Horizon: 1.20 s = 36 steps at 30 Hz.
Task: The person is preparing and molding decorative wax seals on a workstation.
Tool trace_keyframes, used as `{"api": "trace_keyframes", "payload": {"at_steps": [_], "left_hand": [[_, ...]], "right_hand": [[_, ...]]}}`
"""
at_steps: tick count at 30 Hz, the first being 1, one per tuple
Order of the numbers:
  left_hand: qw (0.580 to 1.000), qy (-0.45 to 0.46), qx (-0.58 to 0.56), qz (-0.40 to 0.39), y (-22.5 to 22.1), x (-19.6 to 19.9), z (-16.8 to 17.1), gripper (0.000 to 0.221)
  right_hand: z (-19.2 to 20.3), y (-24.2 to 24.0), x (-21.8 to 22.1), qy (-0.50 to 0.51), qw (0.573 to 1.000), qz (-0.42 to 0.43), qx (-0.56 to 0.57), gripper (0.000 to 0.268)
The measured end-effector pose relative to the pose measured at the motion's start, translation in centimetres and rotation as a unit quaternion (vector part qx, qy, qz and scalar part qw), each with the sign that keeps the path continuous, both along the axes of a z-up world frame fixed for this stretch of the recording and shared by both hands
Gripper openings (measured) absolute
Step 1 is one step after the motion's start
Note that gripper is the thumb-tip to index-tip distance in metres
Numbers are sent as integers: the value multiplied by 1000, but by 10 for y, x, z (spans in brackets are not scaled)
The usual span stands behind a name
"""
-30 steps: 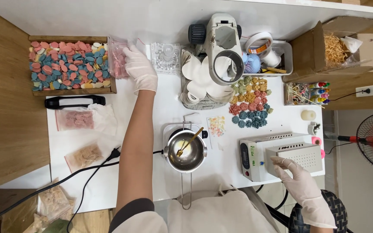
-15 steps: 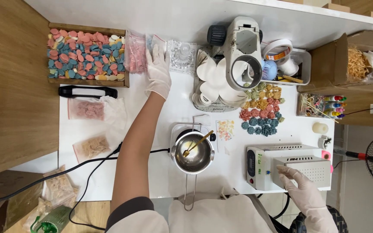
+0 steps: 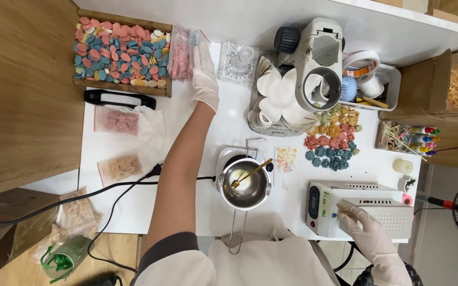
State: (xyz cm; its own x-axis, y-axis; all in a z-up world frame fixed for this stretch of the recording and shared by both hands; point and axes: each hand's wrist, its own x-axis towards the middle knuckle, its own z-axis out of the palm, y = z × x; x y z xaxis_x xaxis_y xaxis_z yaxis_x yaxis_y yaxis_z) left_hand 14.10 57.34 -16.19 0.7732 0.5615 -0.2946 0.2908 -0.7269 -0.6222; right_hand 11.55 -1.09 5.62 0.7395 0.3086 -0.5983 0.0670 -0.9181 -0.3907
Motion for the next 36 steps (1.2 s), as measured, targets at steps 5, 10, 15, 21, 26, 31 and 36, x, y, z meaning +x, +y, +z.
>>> {"api": "trace_keyframes", "payload": {"at_steps": [5, 10, 15, 21, 26, 31, 36], "left_hand": [[990, -123, -75, 9, -20, -10, 32, 60], [934, -324, -148, 18, -49, -67, 75, 43], [731, -617, -193, 219, -28, -188, 108, 8], [227, -639, -22, 735, 57, -253, 42, 101], [249, -579, -113, 768, 54, -263, 30, 96], [-236, -770, -164, 570, 39, -257, 68, 35], [433, -666, -58, 605, 12, -259, 70, 23]], "right_hand": [[-1, 4, 3, 22, 999, 11, 31, 36], [6, 15, 4, 14, 1000, 9, 10, 33], [5, 28, 6, 21, 999, 5, 30, 31], [1, 43, 10, 21, 996, 69, 55, 33], [19, 52, 5, -14, 996, 79, 50, 33], [28, 47, -1, -5, 999, 48, 23, 35], [20, 40, -7, -14, 998, 53, 41, 34]]}}
